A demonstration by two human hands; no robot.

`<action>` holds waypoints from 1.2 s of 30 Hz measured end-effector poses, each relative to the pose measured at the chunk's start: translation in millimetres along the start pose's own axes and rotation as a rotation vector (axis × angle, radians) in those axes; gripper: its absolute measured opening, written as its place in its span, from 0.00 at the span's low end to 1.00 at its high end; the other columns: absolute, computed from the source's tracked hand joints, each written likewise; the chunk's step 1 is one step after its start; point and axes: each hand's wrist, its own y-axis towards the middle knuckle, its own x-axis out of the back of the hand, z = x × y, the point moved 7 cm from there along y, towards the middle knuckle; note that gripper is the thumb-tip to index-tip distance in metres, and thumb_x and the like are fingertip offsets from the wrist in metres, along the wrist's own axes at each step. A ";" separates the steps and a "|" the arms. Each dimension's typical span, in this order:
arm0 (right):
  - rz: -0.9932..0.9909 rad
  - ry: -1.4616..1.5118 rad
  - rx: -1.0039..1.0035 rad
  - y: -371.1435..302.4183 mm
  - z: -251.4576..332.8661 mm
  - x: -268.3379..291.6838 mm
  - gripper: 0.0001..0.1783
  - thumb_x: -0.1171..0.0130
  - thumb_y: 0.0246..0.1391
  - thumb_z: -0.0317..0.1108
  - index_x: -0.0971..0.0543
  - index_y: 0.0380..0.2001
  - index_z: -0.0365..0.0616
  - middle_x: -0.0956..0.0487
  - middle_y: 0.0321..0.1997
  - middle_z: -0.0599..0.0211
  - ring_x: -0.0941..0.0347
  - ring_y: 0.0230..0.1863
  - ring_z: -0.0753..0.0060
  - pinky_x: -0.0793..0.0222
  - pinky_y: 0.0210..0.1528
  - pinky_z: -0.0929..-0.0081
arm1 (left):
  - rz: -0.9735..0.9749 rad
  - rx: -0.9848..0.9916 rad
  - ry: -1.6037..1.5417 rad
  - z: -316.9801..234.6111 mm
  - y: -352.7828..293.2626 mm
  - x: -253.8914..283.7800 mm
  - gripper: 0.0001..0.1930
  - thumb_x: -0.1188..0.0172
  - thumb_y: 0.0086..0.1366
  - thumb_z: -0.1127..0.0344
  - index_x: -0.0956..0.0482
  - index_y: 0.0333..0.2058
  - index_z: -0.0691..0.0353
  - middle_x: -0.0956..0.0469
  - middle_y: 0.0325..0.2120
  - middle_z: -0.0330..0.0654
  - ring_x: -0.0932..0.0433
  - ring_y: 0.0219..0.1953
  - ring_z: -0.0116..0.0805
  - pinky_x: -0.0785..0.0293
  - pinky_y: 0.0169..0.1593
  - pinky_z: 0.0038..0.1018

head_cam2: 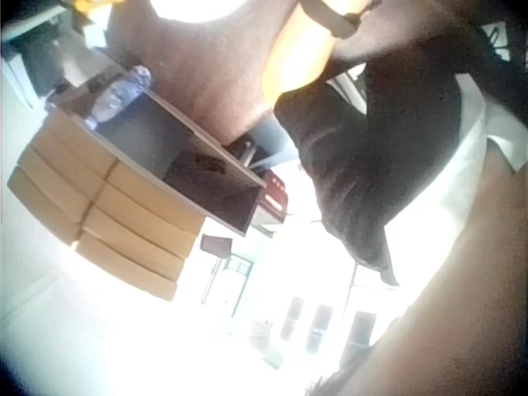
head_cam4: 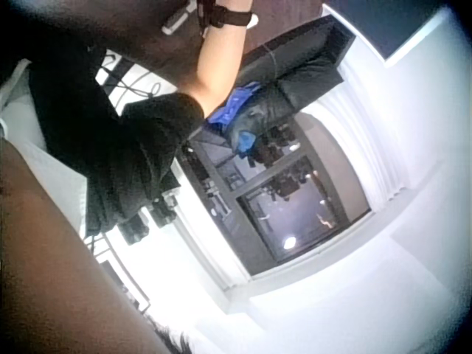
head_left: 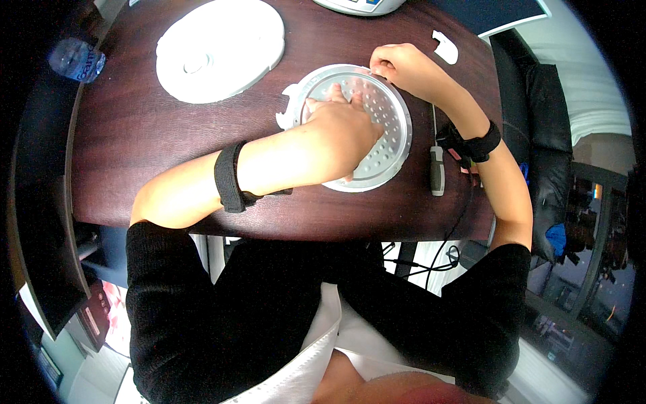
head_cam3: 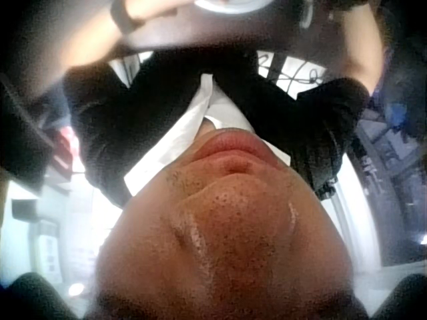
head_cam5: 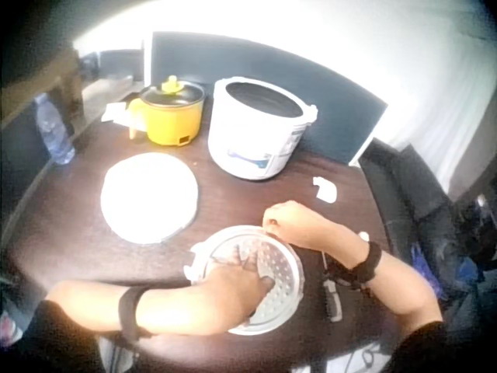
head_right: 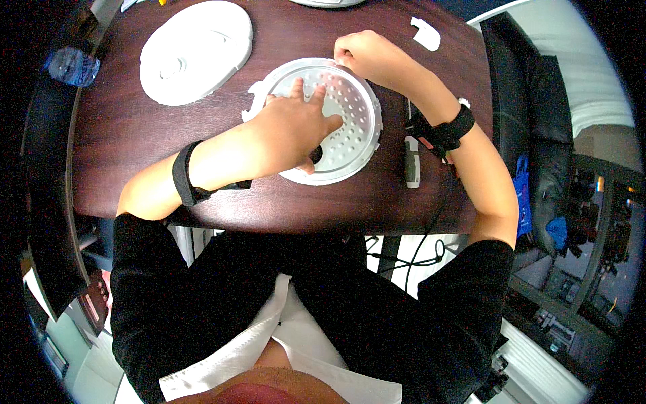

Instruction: The person disassembles a white plastic lid, wipes a perforated metal tray with a cloth, and then reassembles the lid by inserting small fasteners into the tray's rim. The person handles the lid, tray, cloth, and fasteners on a wooden table.

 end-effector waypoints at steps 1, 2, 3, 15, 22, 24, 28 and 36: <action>0.006 0.030 -0.019 -1.1 -0.4 -0.3 0.05 0.43 0.53 0.28 0.24 0.29 0.36 0.25 0.23 0.62 0.29 0.24 0.75 0.32 0.29 0.76 | -0.005 -0.001 0.004 -0.2 0.3 0.2 0.41 0.28 0.44 0.52 0.36 0.58 0.49 0.47 0.62 0.62 0.45 0.62 0.70 0.31 0.51 0.57; 0.013 0.061 -0.039 -2.1 -0.4 -0.4 0.06 0.43 0.53 0.29 0.24 0.29 0.36 0.25 0.23 0.63 0.30 0.24 0.75 0.32 0.29 0.77 | 0.002 -0.002 0.006 -0.2 0.6 0.1 0.41 0.28 0.44 0.52 0.36 0.58 0.49 0.47 0.62 0.62 0.45 0.62 0.70 0.31 0.51 0.57; 0.020 0.091 -0.056 -2.4 -0.4 -0.7 0.06 0.43 0.53 0.29 0.24 0.29 0.36 0.25 0.23 0.63 0.30 0.24 0.75 0.32 0.29 0.77 | 0.008 0.000 0.007 0.1 0.7 0.2 0.42 0.28 0.44 0.52 0.36 0.58 0.48 0.47 0.62 0.62 0.45 0.62 0.70 0.30 0.51 0.57; -0.028 0.003 0.057 -3.7 13.5 4.1 0.06 0.44 0.49 0.30 0.21 0.27 0.38 0.21 0.27 0.56 0.24 0.28 0.56 0.28 0.33 0.69 | 0.013 -0.001 0.008 0.4 0.0 1.3 0.42 0.28 0.44 0.52 0.36 0.59 0.47 0.47 0.63 0.61 0.45 0.61 0.70 0.30 0.50 0.58; -0.049 -0.017 0.081 -5.0 8.8 4.9 0.06 0.42 0.50 0.29 0.23 0.30 0.37 0.24 0.26 0.59 0.28 0.25 0.67 0.31 0.30 0.74 | -0.012 -0.003 0.002 1.1 -0.9 1.4 0.42 0.27 0.43 0.53 0.36 0.59 0.48 0.47 0.63 0.62 0.44 0.61 0.71 0.30 0.50 0.58; -0.051 -0.033 0.108 -5.7 10.7 3.8 0.06 0.42 0.50 0.29 0.23 0.30 0.37 0.24 0.26 0.59 0.28 0.25 0.67 0.31 0.30 0.74 | -0.005 -0.002 0.000 0.7 -0.7 1.7 0.42 0.27 0.43 0.53 0.35 0.58 0.48 0.48 0.63 0.62 0.44 0.61 0.70 0.30 0.49 0.58; -0.068 -0.084 0.142 -4.9 12.7 3.6 0.06 0.41 0.50 0.29 0.23 0.30 0.37 0.24 0.25 0.59 0.27 0.25 0.66 0.31 0.31 0.74 | -0.012 -0.003 -0.006 0.4 -0.4 2.0 0.42 0.27 0.42 0.53 0.35 0.58 0.48 0.48 0.63 0.62 0.44 0.61 0.71 0.29 0.49 0.58; -0.071 -0.090 0.136 -5.3 14.1 3.8 0.06 0.41 0.50 0.29 0.24 0.30 0.37 0.24 0.26 0.60 0.27 0.26 0.66 0.31 0.31 0.74 | -0.005 -0.002 -0.008 0.3 -0.7 2.1 0.43 0.27 0.42 0.53 0.35 0.59 0.47 0.51 0.64 0.62 0.44 0.61 0.71 0.29 0.49 0.58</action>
